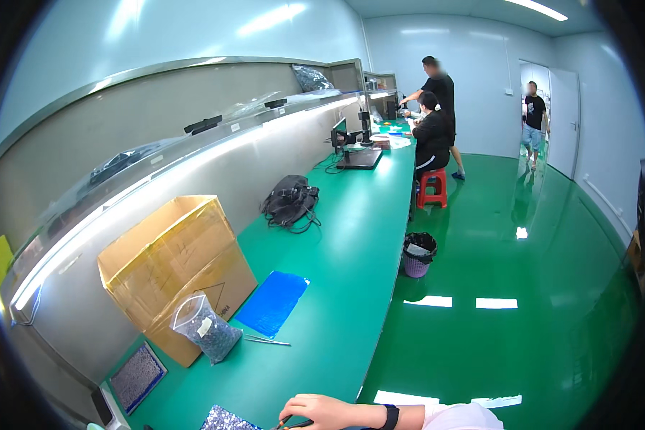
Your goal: The person uses pliers to pick up small black components from a red tray and places them onto a blue sheet. The person also uses a metal spatula to adjust the components on the blue sheet. The task involves repetitive handling of small items in a cleanroom-like environment.
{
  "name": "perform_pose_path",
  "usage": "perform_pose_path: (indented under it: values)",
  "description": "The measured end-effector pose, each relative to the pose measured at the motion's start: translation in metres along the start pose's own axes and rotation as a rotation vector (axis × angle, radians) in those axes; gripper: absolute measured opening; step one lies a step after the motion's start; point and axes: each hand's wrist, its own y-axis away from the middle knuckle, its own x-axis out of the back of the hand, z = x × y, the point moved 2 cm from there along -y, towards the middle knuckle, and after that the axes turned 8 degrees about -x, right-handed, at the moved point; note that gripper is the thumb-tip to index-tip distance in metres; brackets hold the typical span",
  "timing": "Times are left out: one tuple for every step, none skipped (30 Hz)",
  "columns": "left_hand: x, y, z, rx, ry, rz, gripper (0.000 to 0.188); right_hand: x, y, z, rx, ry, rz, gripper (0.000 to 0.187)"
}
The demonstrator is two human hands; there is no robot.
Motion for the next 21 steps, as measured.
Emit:
perform_pose_path:
  values:
    - [-0.004, -0.003, 0.006, 0.020, 0.005, -0.029, 0.019, 0.002, -0.003, -0.011, -0.016, -0.010, -0.044, 0.026]
    - [-0.009, -0.006, 0.008, 0.038, 0.014, -0.061, 0.021, 0.002, -0.003, -0.019, -0.033, -0.016, -0.083, 0.026]
    - [-0.013, -0.006, 0.004, 0.106, 0.101, -0.076, 0.021, -0.003, -0.003, -0.021, 0.007, -0.076, -0.098, 0.026]
    - [-0.020, -0.007, 0.000, 0.177, 0.194, -0.099, 0.021, -0.007, -0.001, -0.023, 0.040, -0.128, -0.109, 0.026]
    - [-0.026, -0.008, -0.004, 0.248, 0.287, -0.120, 0.021, -0.010, 0.000, -0.025, 0.074, -0.182, -0.121, 0.026]
    - [-0.033, -0.010, -0.009, 0.248, 0.334, -0.143, 0.020, -0.009, -0.001, -0.029, 0.139, -0.172, -0.121, 0.026]
    - [-0.039, -0.011, -0.007, 0.259, 0.376, -0.153, 0.020, -0.011, 0.000, -0.031, 0.143, -0.182, -0.129, 0.026]
    - [-0.044, -0.013, 0.000, 0.270, 0.418, -0.161, 0.020, -0.013, 0.001, -0.032, 0.148, -0.193, -0.139, 0.027]
    - [-0.047, -0.013, 0.003, 0.280, 0.459, -0.169, 0.019, -0.015, 0.001, -0.034, 0.154, -0.204, -0.149, 0.027]
    - [-0.050, -0.011, 0.001, 0.275, 0.520, -0.195, 0.019, -0.016, 0.002, -0.034, 0.162, -0.208, -0.149, 0.027]
    - [-0.051, -0.008, 0.002, 0.293, 0.527, -0.178, 0.020, -0.017, 0.003, -0.035, 0.170, -0.211, -0.149, 0.027]
    - [-0.053, -0.006, 0.005, 0.312, 0.534, -0.161, 0.020, -0.018, 0.003, -0.036, 0.177, -0.214, -0.150, 0.027]
    - [-0.053, -0.004, 0.008, 0.331, 0.539, -0.142, 0.021, -0.017, 0.004, -0.037, 0.175, -0.204, -0.147, 0.027]
    - [-0.053, -0.003, 0.009, 0.325, 0.535, -0.152, 0.022, -0.017, 0.005, -0.037, 0.172, -0.193, -0.144, 0.027]
    - [-0.053, -0.002, 0.010, 0.319, 0.530, -0.161, 0.022, -0.017, 0.006, -0.038, 0.169, -0.183, -0.142, 0.027]
    - [-0.053, 0.000, 0.010, 0.318, 0.526, -0.175, 0.023, -0.016, 0.007, -0.039, 0.173, -0.179, -0.138, 0.027]
    - [-0.053, 0.001, 0.012, 0.287, 0.507, -0.173, 0.022, -0.013, 0.007, -0.041, 0.176, -0.177, -0.135, 0.027]
    - [-0.052, 0.003, 0.014, 0.256, 0.487, -0.170, 0.022, -0.012, 0.008, -0.042, 0.180, -0.175, -0.133, 0.027]
    - [-0.051, 0.006, 0.015, 0.226, 0.466, -0.165, 0.022, -0.013, 0.010, -0.042, 0.172, -0.188, -0.128, 0.027]
    - [-0.052, 0.008, 0.013, 0.254, 0.481, -0.149, 0.021, -0.013, 0.012, -0.041, 0.161, -0.197, -0.118, 0.027]
    - [-0.053, 0.010, 0.011, 0.285, 0.496, -0.130, 0.021, -0.013, 0.013, -0.040, 0.150, -0.206, -0.112, 0.028]
